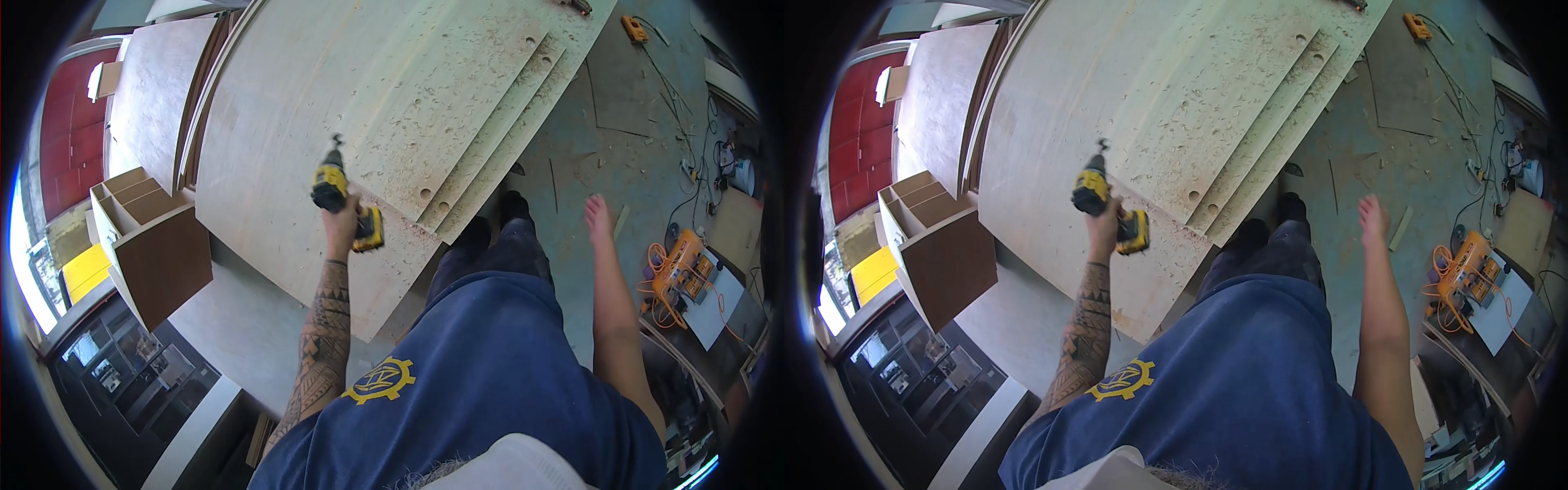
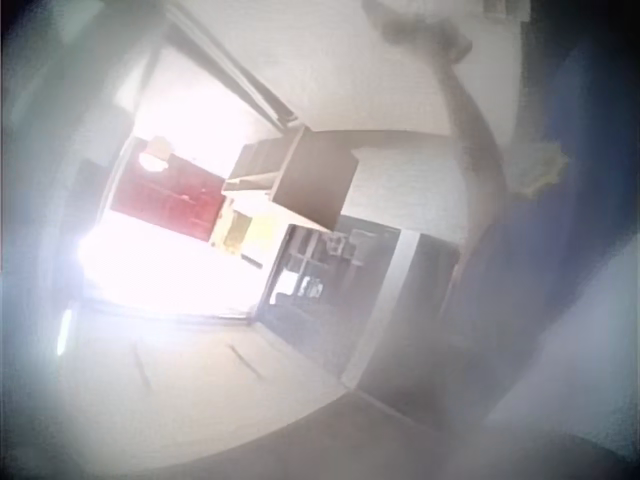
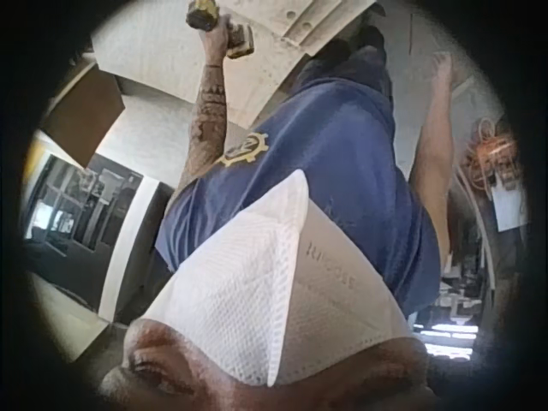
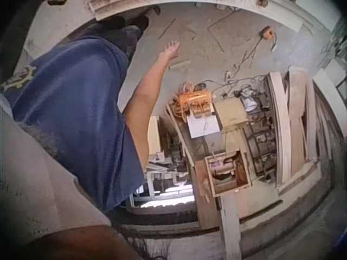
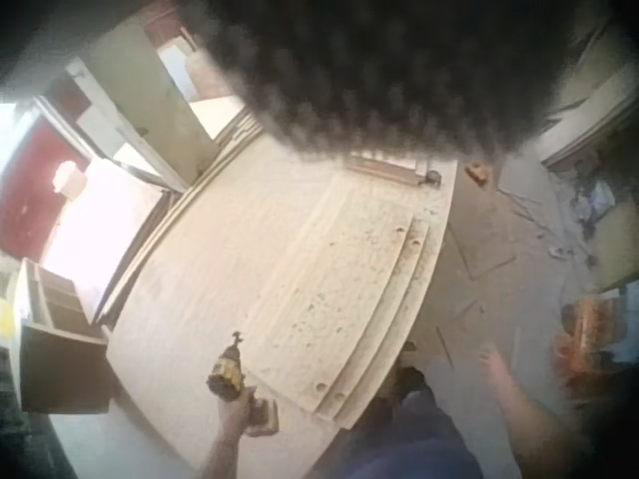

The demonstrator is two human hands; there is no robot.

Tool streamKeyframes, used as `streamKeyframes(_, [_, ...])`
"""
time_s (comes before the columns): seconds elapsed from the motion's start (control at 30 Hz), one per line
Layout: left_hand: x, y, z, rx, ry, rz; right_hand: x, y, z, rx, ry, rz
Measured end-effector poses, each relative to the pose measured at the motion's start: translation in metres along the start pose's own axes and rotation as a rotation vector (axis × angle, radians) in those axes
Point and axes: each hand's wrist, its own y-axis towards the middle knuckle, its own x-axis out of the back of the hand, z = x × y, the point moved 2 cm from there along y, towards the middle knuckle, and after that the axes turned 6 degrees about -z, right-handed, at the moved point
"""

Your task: Drill holes into wood panels using a power drill and organize the panels.

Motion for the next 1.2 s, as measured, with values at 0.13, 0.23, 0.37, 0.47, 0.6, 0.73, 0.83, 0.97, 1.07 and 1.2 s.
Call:
streamKeyframes(0.13, [0.020, 0.098, -0.002, -0.189, -0.185, -0.210, 0.126, -0.022, -0.042, 0.067, -0.330, -0.246])
streamKeyframes(0.23, [0.015, 0.155, 0.007, -0.295, -0.183, -0.357, 0.144, -0.080, -0.077, 0.054, -0.624, -0.164])
streamKeyframes(0.37, [0.003, 0.230, 0.049, -0.205, -0.340, -0.408, 0.132, -0.133, -0.115, 0.132, -0.852, 0.059])
streamKeyframes(0.47, [-0.033, 0.224, 0.062, -0.163, -0.183, -0.441, 0.110, -0.163, -0.119, 0.155, -0.992, 0.169])
streamKeyframes(0.6, [-0.051, 0.213, 0.068, -0.296, -0.151, -0.336, 0.075, -0.167, -0.098, 0.134, -0.968, 0.180])
streamKeyframes(0.73, [-0.016, 0.245, 0.080, -0.129, -0.149, -0.280, 0.017, -0.146, -0.049, 0.277, -0.876, 0.244])
streamKeyframes(0.83, [-0.035, 0.232, 0.080, -0.123, -0.057, -0.220, -0.006, -0.133, -0.009, 0.366, -0.799, 0.244])
streamKeyframes(0.97, [-0.039, 0.223, 0.067, -0.098, -0.059, -0.222, -0.031, -0.112, 0.038, 0.528, -0.819, 0.273])
streamKeyframes(1.07, [-0.028, 0.214, 0.065, -0.057, 0.022, -0.281, -0.062, -0.107, 0.077, 0.527, -0.938, 0.344])
streamKeyframes(1.2, [-0.034, 0.201, 0.057, 0.018, -0.052, -0.195, -0.111, -0.074, 0.142, 0.599, -1.068, 0.387])
